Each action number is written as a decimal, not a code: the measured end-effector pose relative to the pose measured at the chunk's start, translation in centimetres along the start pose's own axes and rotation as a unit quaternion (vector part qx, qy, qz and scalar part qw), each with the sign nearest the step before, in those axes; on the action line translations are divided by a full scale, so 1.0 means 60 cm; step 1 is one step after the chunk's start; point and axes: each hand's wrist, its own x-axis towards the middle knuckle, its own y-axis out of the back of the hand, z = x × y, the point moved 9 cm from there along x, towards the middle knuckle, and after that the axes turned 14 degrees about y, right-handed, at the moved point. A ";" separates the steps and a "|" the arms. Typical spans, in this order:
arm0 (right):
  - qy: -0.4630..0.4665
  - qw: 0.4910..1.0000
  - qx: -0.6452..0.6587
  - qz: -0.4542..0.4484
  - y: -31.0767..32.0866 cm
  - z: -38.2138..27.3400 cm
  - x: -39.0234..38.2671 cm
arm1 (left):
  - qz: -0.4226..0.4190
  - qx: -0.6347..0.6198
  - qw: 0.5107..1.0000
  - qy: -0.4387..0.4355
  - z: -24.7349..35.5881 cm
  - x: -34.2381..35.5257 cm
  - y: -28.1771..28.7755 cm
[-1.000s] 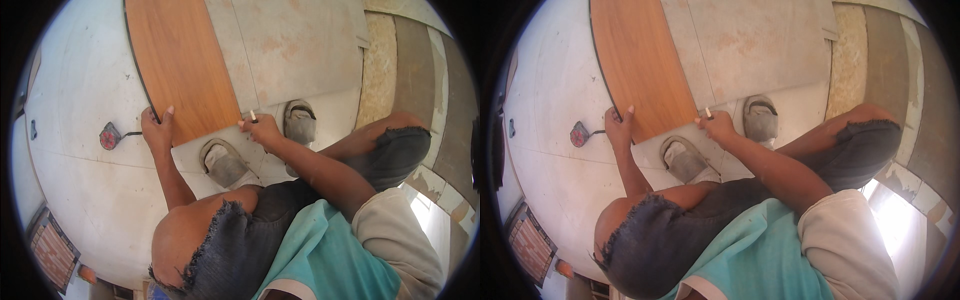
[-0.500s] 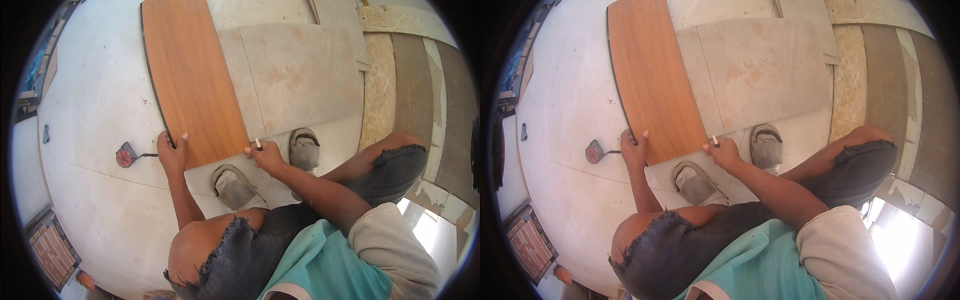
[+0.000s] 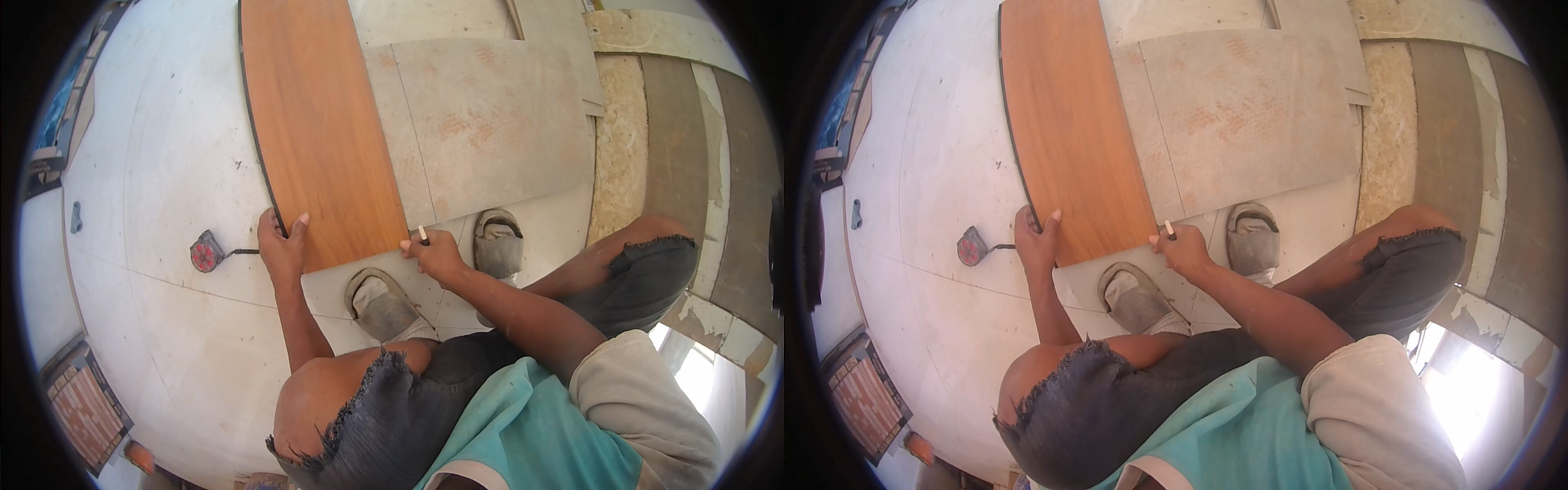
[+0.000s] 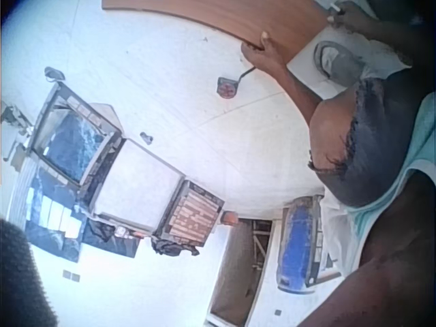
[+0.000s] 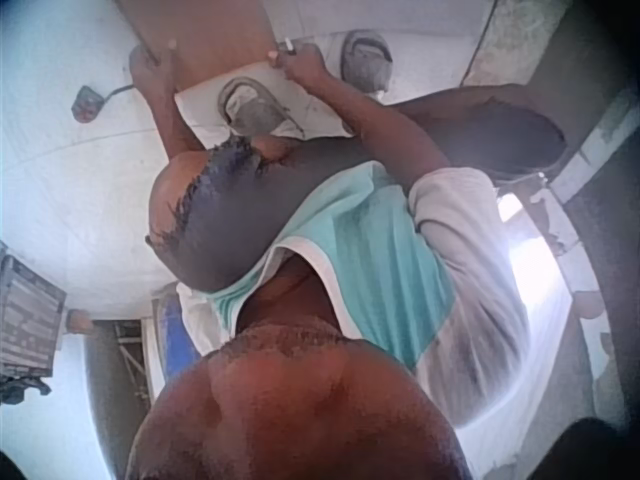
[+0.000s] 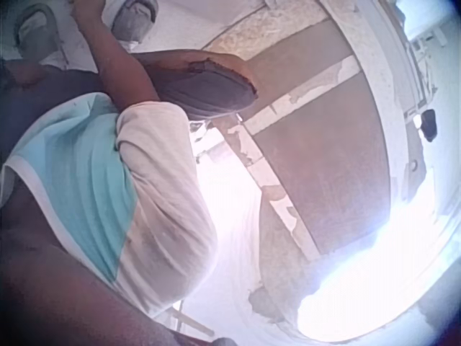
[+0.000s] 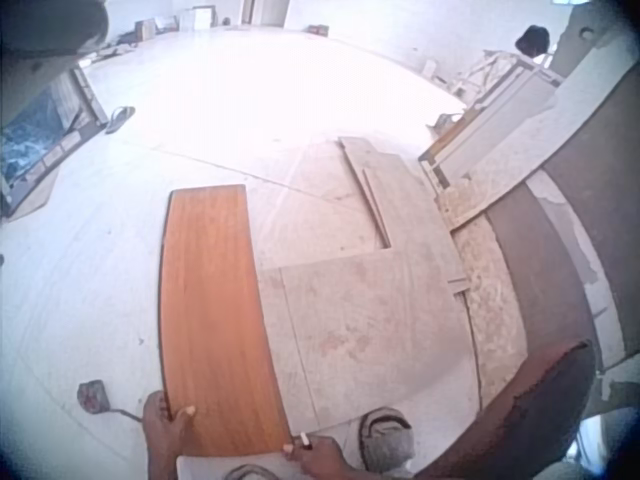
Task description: The person measures a large tile using a tape measure and a pencil, marks a line, and then uses a manual tile cutter to score and break the tile along the line.
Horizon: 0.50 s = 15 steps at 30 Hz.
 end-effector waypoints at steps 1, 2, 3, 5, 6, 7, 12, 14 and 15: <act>0.001 1.000 -0.003 0.000 0.000 -0.002 0.000 | 0.000 0.011 1.000 -0.001 0.005 -0.001 0.000; 0.001 1.000 -0.005 -0.001 -0.001 -0.005 -0.001 | -0.003 0.000 1.000 0.007 0.006 -0.003 0.001; 0.002 1.000 -0.008 -0.001 -0.001 -0.007 -0.001 | -0.006 -0.011 1.000 0.014 0.008 -0.006 0.002; 0.004 1.000 0.005 0.007 0.001 -0.002 0.000 | -0.007 -0.019 1.000 0.021 0.017 -0.010 0.002; 0.006 1.000 0.011 0.011 0.002 0.000 0.001 | -0.005 -0.015 1.000 0.021 0.019 -0.012 0.002; 0.006 1.000 0.017 0.014 0.002 0.000 0.001 | -0.002 -0.010 1.000 0.022 0.019 -0.013 0.002; 0.005 1.000 0.018 0.003 -0.001 -0.002 0.000 | 0.001 -0.045 0.999 0.024 0.007 -0.007 0.003; 0.009 1.000 0.015 0.002 -0.001 -0.004 0.000 | 0.000 -0.043 0.999 0.024 0.004 -0.005 0.001; 0.012 1.000 0.013 0.001 0.000 -0.004 0.001 | -0.001 -0.039 0.999 0.027 0.005 -0.006 0.001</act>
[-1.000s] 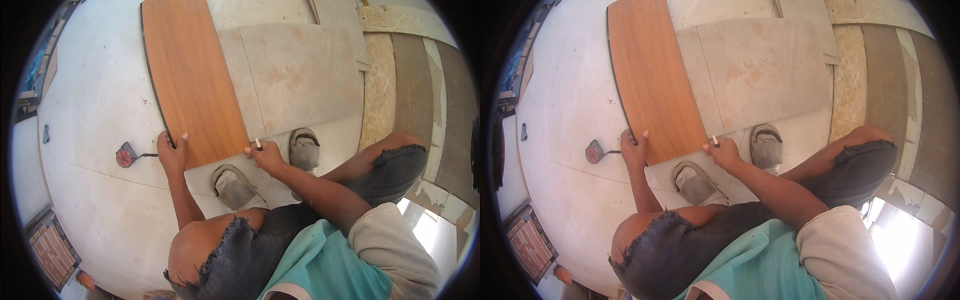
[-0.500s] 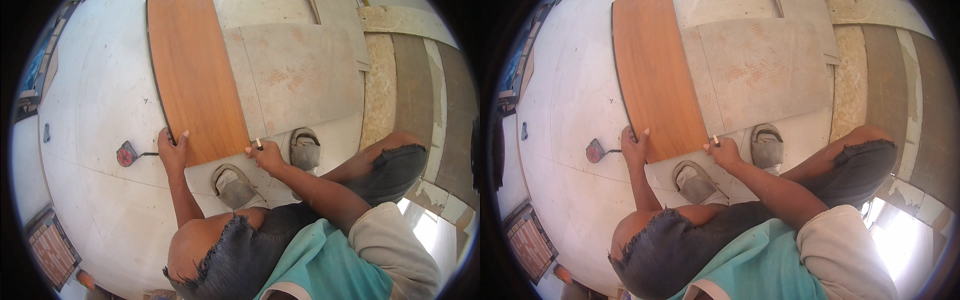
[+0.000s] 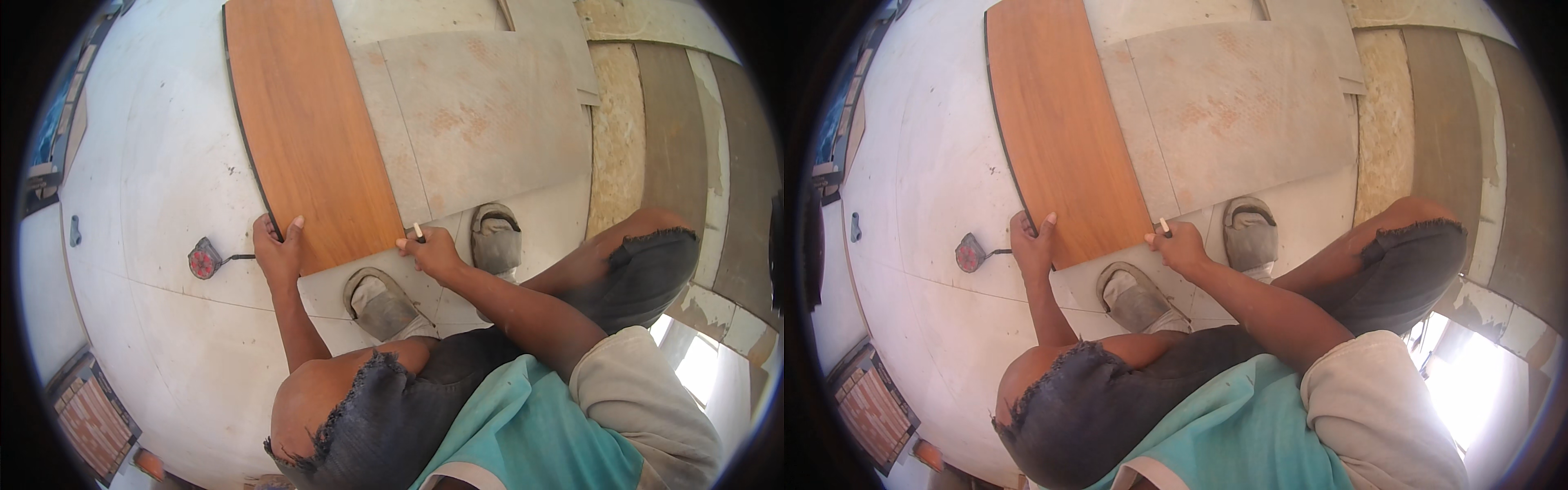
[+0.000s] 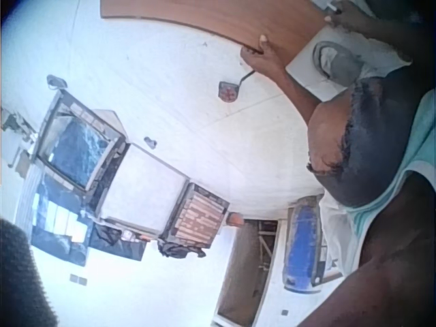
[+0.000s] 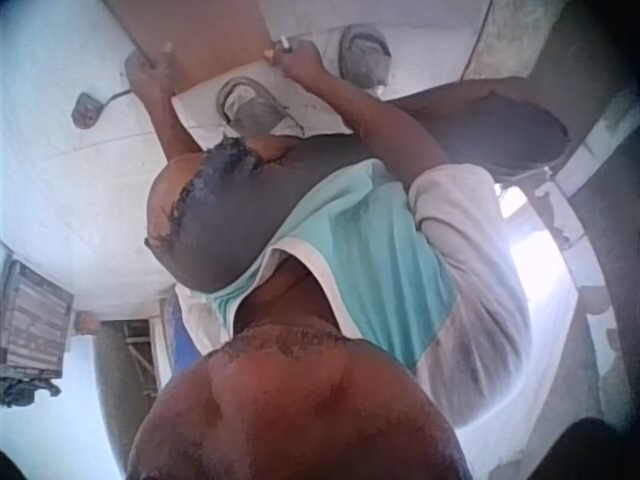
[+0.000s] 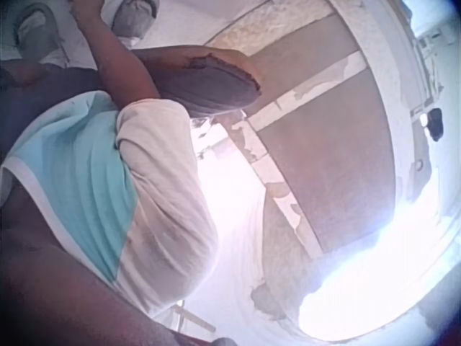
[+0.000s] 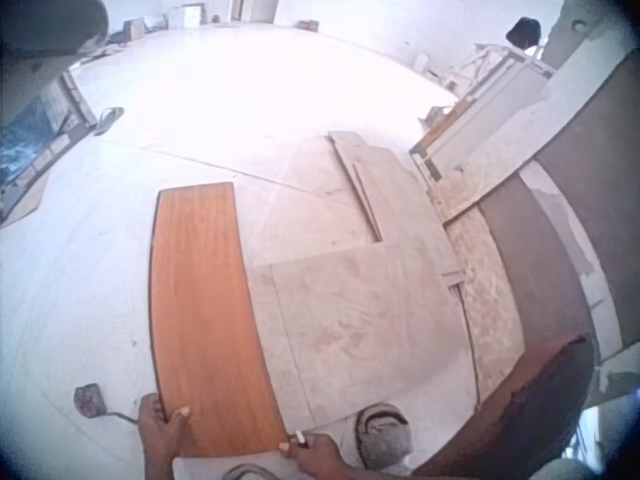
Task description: The person measures a large tile using a tape measure and a pencil, marks a line, and then uses a manual tile cutter to score and break the tile along the line.
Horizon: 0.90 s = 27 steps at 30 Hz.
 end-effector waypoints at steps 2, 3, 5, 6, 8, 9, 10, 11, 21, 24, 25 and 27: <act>0.001 1.000 0.000 0.000 0.000 -0.003 -0.005 | 0.003 0.015 1.000 0.000 0.001 -0.005 0.000; 0.001 1.000 -0.001 0.001 0.000 -0.004 -0.007 | 0.008 0.025 1.000 -0.003 0.003 -0.006 0.000; 0.019 0.999 -0.040 0.005 0.006 -0.014 0.005 | 0.002 0.013 1.000 -0.013 0.010 0.001 -0.004; 0.020 0.998 -0.058 0.002 0.004 -0.015 -0.001 | -0.007 -0.004 1.000 -0.011 0.010 0.003 -0.002; 0.020 1.000 -0.022 -0.004 0.000 -0.005 -0.001 | -0.012 0.005 1.000 -0.006 0.000 0.005 0.000; 0.024 1.000 -0.005 -0.004 -0.001 -0.001 0.000 | -0.006 0.029 1.000 -0.005 -0.005 0.008 0.000; 0.002 1.000 0.019 0.006 0.002 0.006 0.002 | 0.002 0.049 0.999 -0.007 -0.001 0.009 -0.001; -0.004 1.000 0.028 0.006 0.001 0.011 -0.002 | -0.003 0.043 0.999 -0.003 -0.001 0.005 -0.002; -0.015 0.997 0.072 0.007 -0.002 0.007 -0.012 | 0.002 0.040 0.999 0.001 -0.002 0.002 0.001; -0.020 0.997 0.078 0.008 -0.002 0.010 -0.011 | 0.004 0.049 0.999 -0.002 -0.001 0.003 0.000; -0.023 0.997 0.077 0.007 -0.002 0.011 -0.011 | 0.002 0.056 0.998 0.000 0.000 0.002 -0.001; -0.023 0.997 0.074 0.007 -0.001 0.012 -0.010 | -0.008 0.033 0.999 0.002 -0.001 0.003 -0.004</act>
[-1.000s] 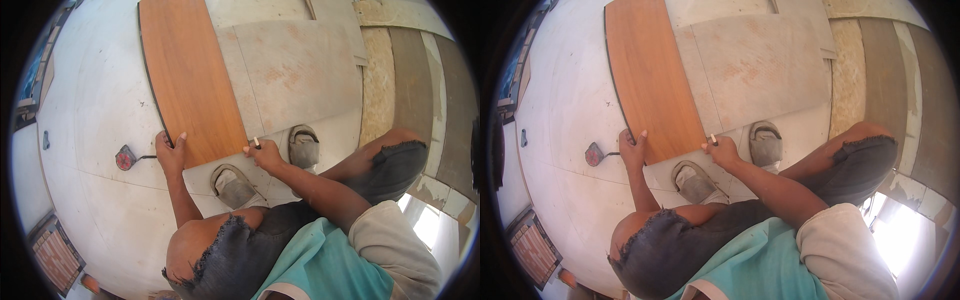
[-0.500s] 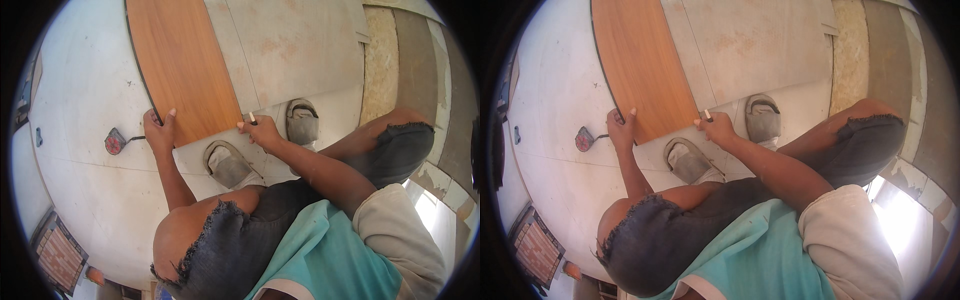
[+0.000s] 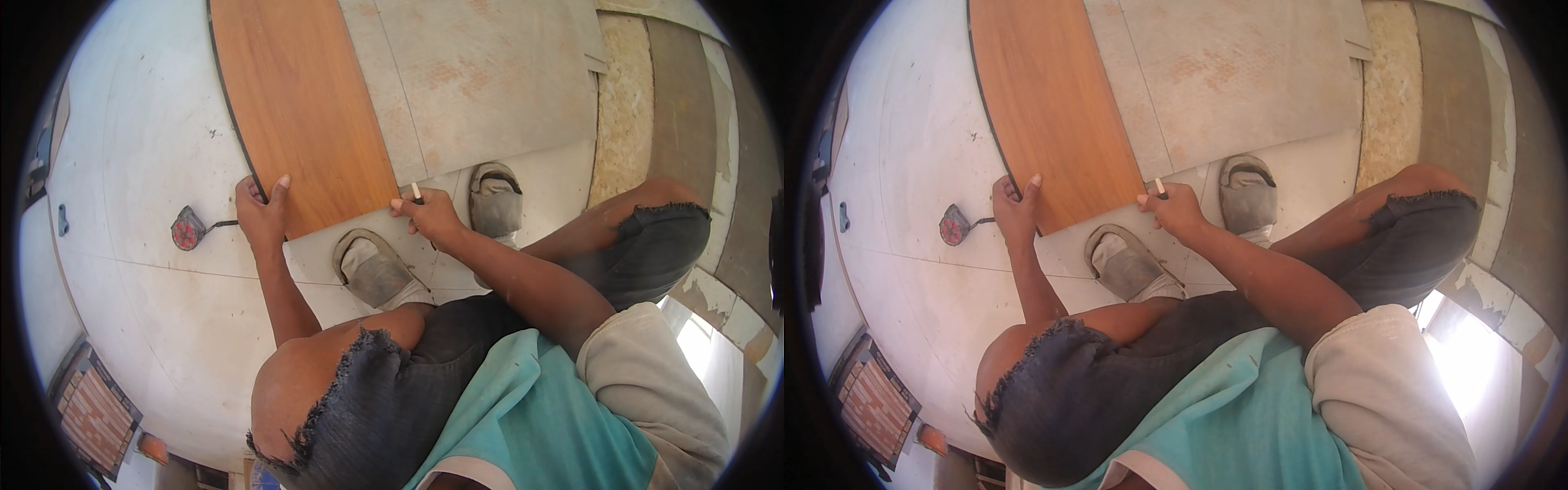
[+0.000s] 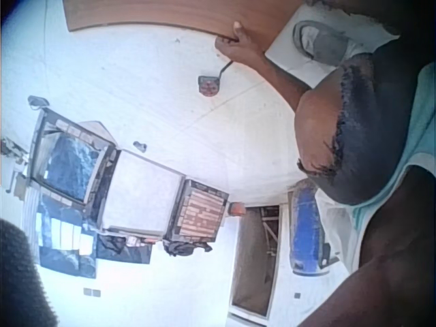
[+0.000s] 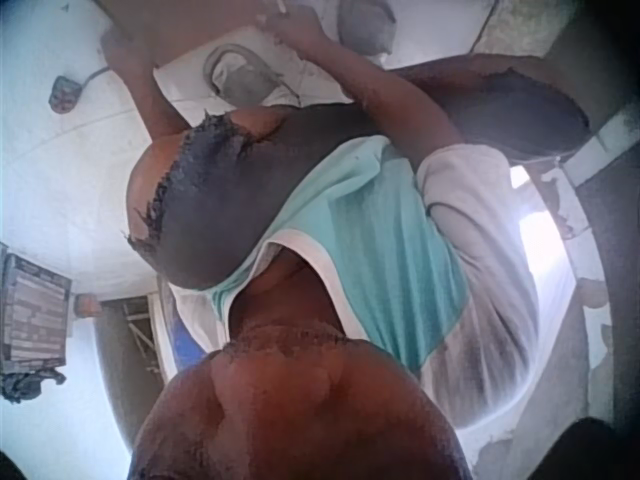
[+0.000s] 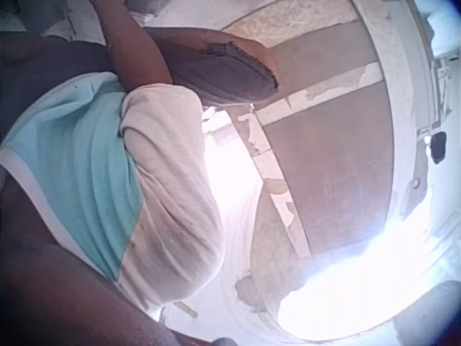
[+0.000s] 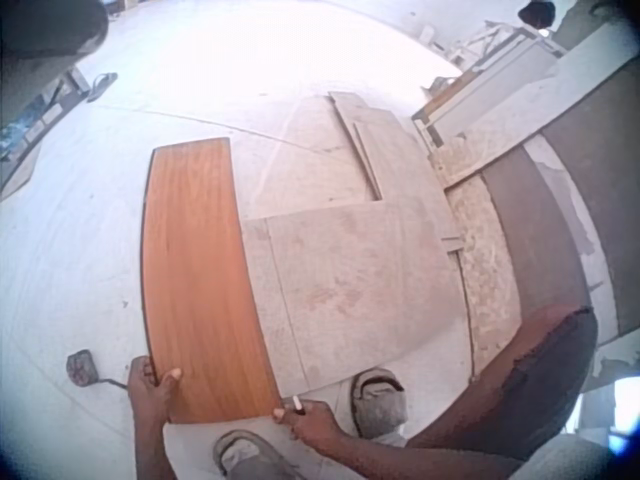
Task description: The person measures a large tile using a tape measure and a pencil, marks a line, and then uses a manual tile cutter to score and break the tile along the line.
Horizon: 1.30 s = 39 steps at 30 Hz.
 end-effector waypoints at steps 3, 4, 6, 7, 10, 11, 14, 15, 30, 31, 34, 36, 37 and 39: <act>0.000 1.000 -0.003 -0.002 -0.001 -0.002 0.000 | -0.002 -0.004 1.000 0.001 0.003 -0.001 0.002; 0.000 1.000 -0.004 -0.003 -0.001 -0.003 0.000 | -0.001 -0.001 1.000 0.001 0.003 -0.001 0.002; -0.006 1.000 -0.009 -0.002 -0.001 -0.003 -0.001 | 0.006 0.013 1.000 0.002 0.002 -0.001 0.003; -0.009 1.000 -0.012 -0.002 -0.001 -0.002 -0.001 | 0.009 0.020 1.000 0.003 0.002 -0.001 0.004; 0.008 1.000 0.000 0.003 -0.001 -0.004 0.001 | -0.009 -0.002 1.000 0.010 0.003 0.000 -0.001; 0.005 1.000 -0.009 -0.001 -0.001 -0.003 0.000 | -0.006 0.001 1.000 0.008 0.005 -0.001 0.000; -0.004 0.999 -0.030 -0.015 -0.002 -0.001 0.001 | 0.006 0.006 1.000 0.003 0.006 -0.002 0.007; -0.007 0.999 -0.032 -0.019 -0.002 0.002 -0.001 | 0.011 0.006 1.000 0.003 -0.003 -0.001 0.007; -0.007 1.000 -0.020 -0.015 -0.002 0.011 0.005 | 0.008 0.016 1.000 0.001 0.012 -0.008 0.007; -0.005 1.000 -0.022 -0.017 -0.002 0.011 0.006 | 0.006 0.013 1.000 -0.002 0.013 -0.007 0.006; -0.001 1.000 -0.022 -0.012 0.000 0.011 0.007 | 0.006 -0.011 1.000 0.009 0.013 -0.009 0.006; -0.003 1.000 -0.021 -0.013 -0.001 0.009 0.005 | 0.011 -0.007 1.000 0.005 0.013 -0.009 0.007; -0.004 1.000 -0.021 -0.013 -0.002 0.009 0.005 | 0.013 -0.005 1.000 0.003 0.013 -0.009 0.007; 0.004 1.000 -0.017 -0.010 -0.003 0.007 0.006 | 0.018 0.004 1.000 -0.004 0.005 -0.004 0.007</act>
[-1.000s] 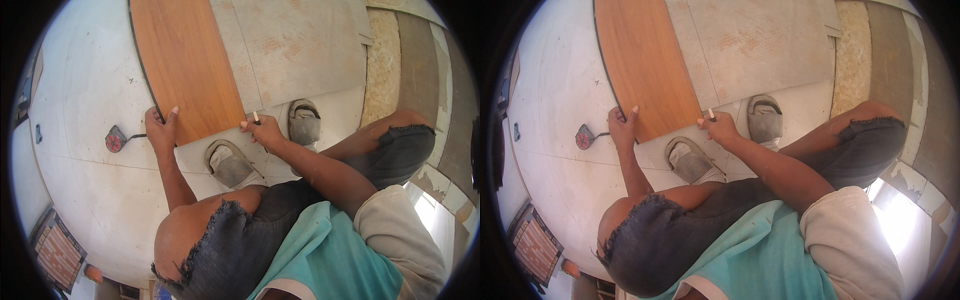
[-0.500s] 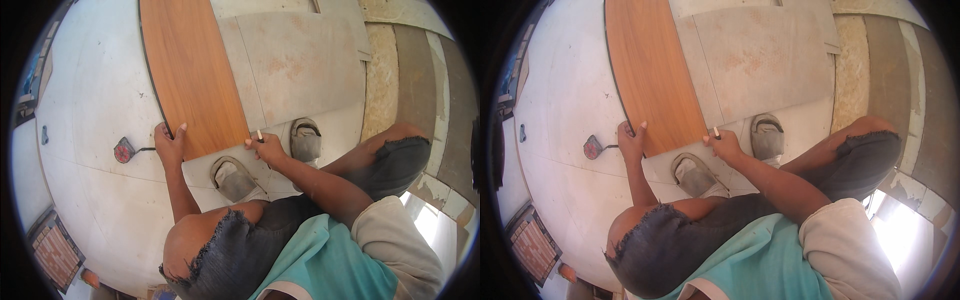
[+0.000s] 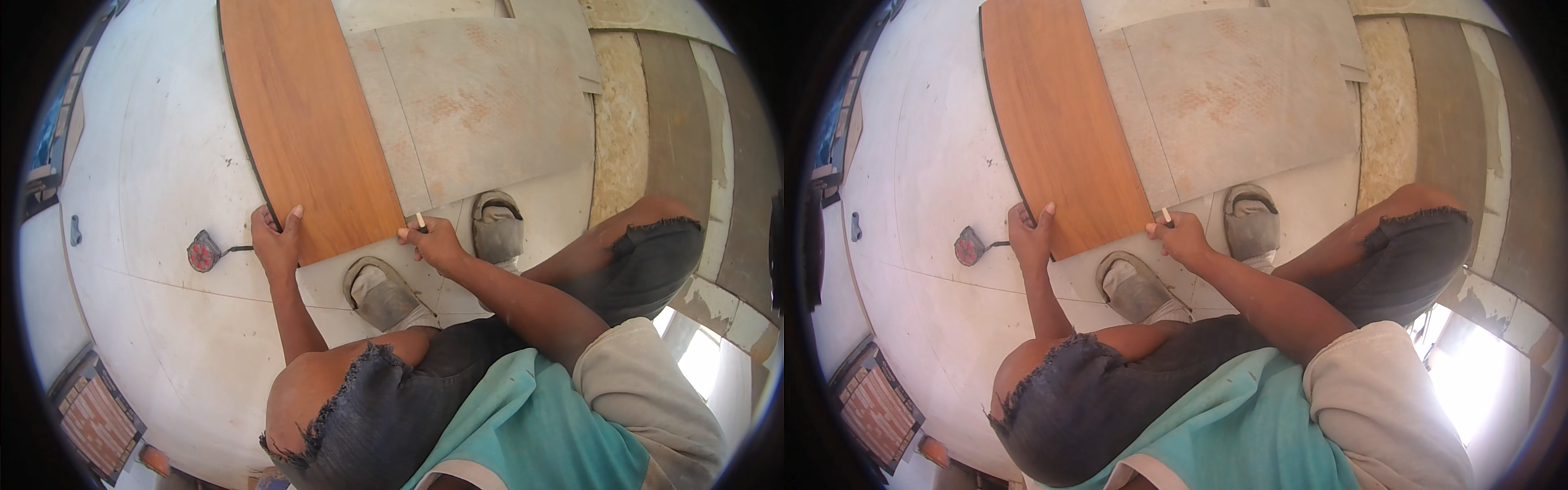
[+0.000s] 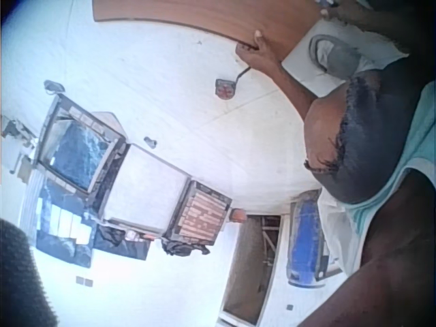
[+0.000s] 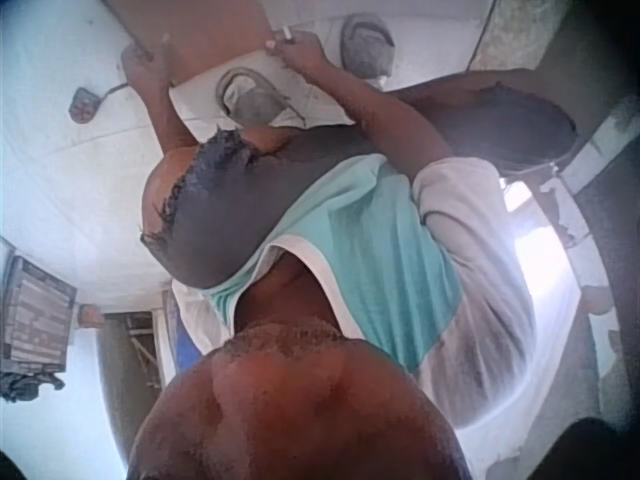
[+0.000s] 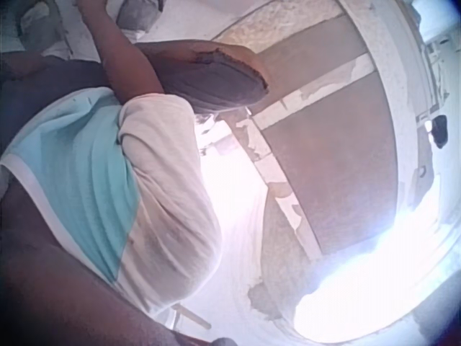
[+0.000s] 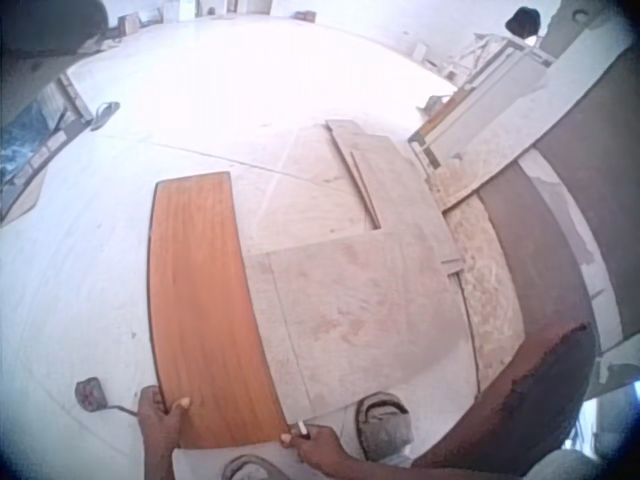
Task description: The person measures a large tile using a tape measure and a pencil, marks a line, and then uses a manual tile cutter to score and break the tile along the line.
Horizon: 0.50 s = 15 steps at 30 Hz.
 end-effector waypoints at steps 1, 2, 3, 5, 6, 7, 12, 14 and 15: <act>0.004 1.000 0.002 0.002 0.000 0.001 0.000 | 0.002 0.005 1.000 -0.003 0.000 0.001 0.000; 0.004 1.000 0.001 0.000 0.000 0.003 0.001 | -0.002 -0.004 1.000 -0.001 -0.001 0.001 -0.001; 0.004 1.000 0.000 -0.003 0.001 0.004 0.002 | -0.007 -0.012 1.000 0.002 -0.002 0.001 -0.002; 0.001 1.000 -0.002 -0.005 0.002 0.005 0.002 | -0.009 -0.017 1.000 0.004 -0.001 0.000 -0.003; -0.001 1.000 -0.003 -0.005 0.002 0.006 0.002 | -0.007 -0.013 1.000 0.003 0.000 -0.002 -0.003; -0.004 1.000 -0.004 -0.006 0.002 0.006 0.001 | -0.005 -0.010 1.000 0.003 0.002 -0.003 -0.002; 0.005 1.000 -0.011 -0.002 0.002 -0.002 -0.001 | -0.018 -0.020 1.000 -0.002 0.012 -0.006 -0.001; 0.007 1.000 -0.011 -0.003 0.002 -0.003 -0.002 | -0.018 -0.027 0.999 -0.008 0.009 -0.004 -0.002; 0.007 1.000 -0.011 -0.003 0.001 -0.004 -0.002 | -0.019 -0.033 0.999 -0.010 0.002 -0.001 -0.003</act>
